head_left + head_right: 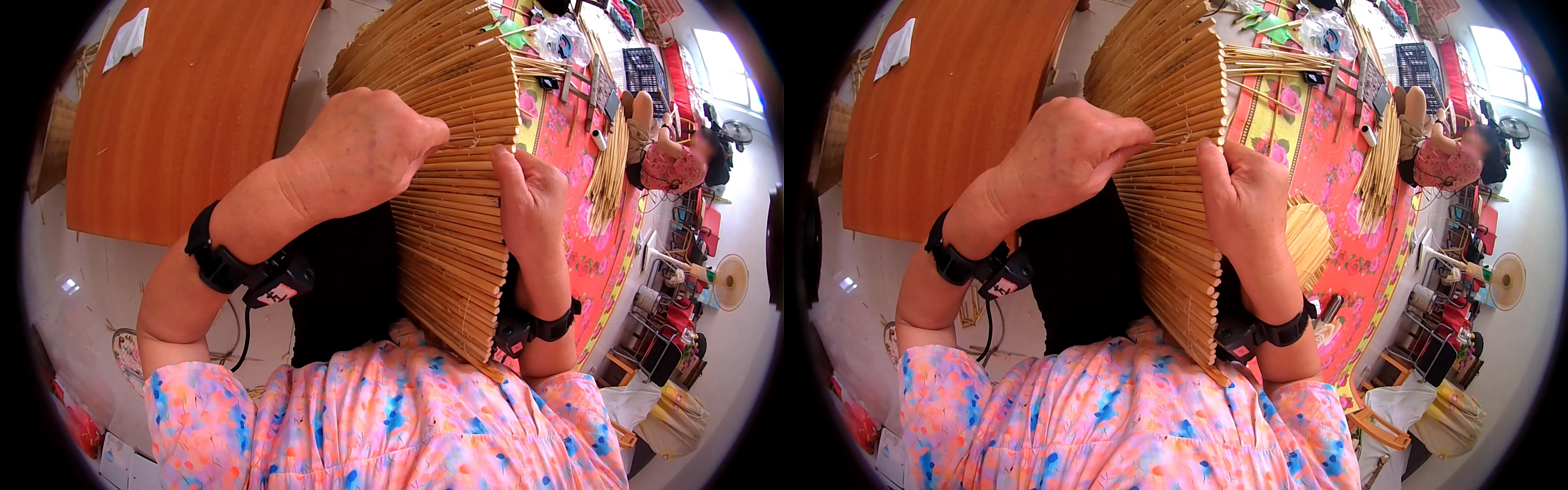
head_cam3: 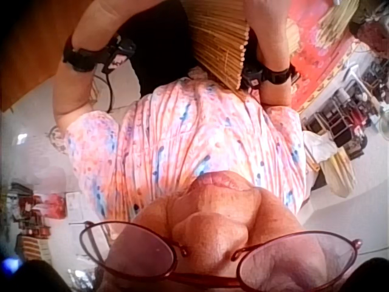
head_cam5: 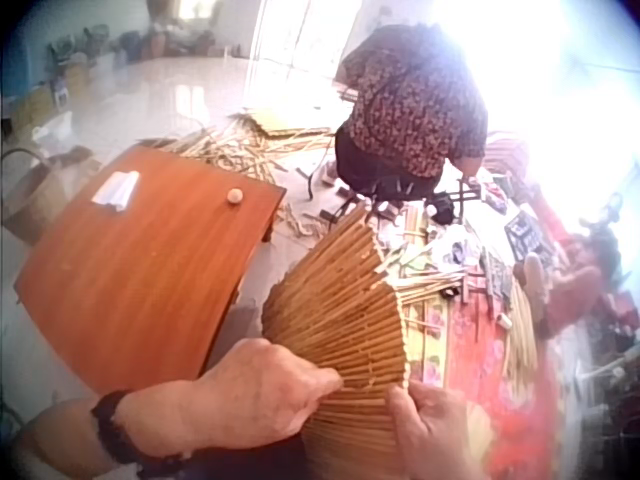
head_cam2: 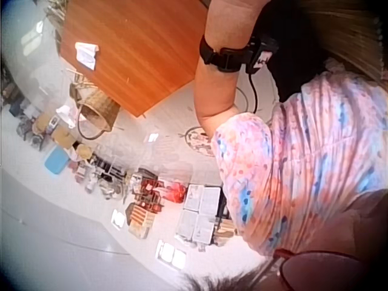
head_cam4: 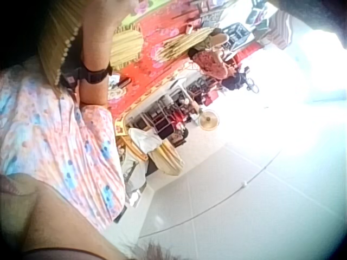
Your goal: The person sits on the floor and weaves a bamboo mat by hand, threading a white string through the bamboo slats. They use a pair of scissors to cut the string and continue weaving the mat, occasionally adjusting the bamboo structure.
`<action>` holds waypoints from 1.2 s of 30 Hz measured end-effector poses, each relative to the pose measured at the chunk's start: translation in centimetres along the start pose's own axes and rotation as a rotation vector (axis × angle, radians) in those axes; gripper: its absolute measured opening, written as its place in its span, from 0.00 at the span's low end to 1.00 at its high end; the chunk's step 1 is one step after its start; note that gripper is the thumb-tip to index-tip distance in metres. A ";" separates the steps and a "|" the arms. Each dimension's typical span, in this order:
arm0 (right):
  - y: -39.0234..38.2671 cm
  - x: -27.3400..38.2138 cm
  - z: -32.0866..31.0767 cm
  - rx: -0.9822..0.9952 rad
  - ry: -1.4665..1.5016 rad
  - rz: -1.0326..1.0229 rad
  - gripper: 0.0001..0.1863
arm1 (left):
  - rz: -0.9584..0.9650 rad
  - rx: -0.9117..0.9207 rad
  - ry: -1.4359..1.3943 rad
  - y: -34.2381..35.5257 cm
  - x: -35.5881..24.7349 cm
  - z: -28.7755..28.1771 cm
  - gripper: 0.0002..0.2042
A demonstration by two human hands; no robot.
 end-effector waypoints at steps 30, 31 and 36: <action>-5.3 1.8 3.1 0.007 0.599 -0.063 0.28 | -0.389 0.227 -0.299 -2.7 0.3 -4.0 0.07; -5.5 1.6 3.5 0.009 0.620 -0.045 0.29 | -0.435 0.245 -0.316 -3.0 0.4 -4.0 0.07; -5.8 1.7 4.3 -0.001 0.732 -0.005 0.32 | -0.444 0.203 -0.240 -3.4 0.3 -4.1 0.06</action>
Point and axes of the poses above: each hand's wrist, its own y-axis towards the middle knuckle, its own z-axis out of the palm, x = y × z, the point moved 2 cm from there along y, towards the middle knuckle, and after that the axes turned 12 degrees about -z, right-handed, at the moved point
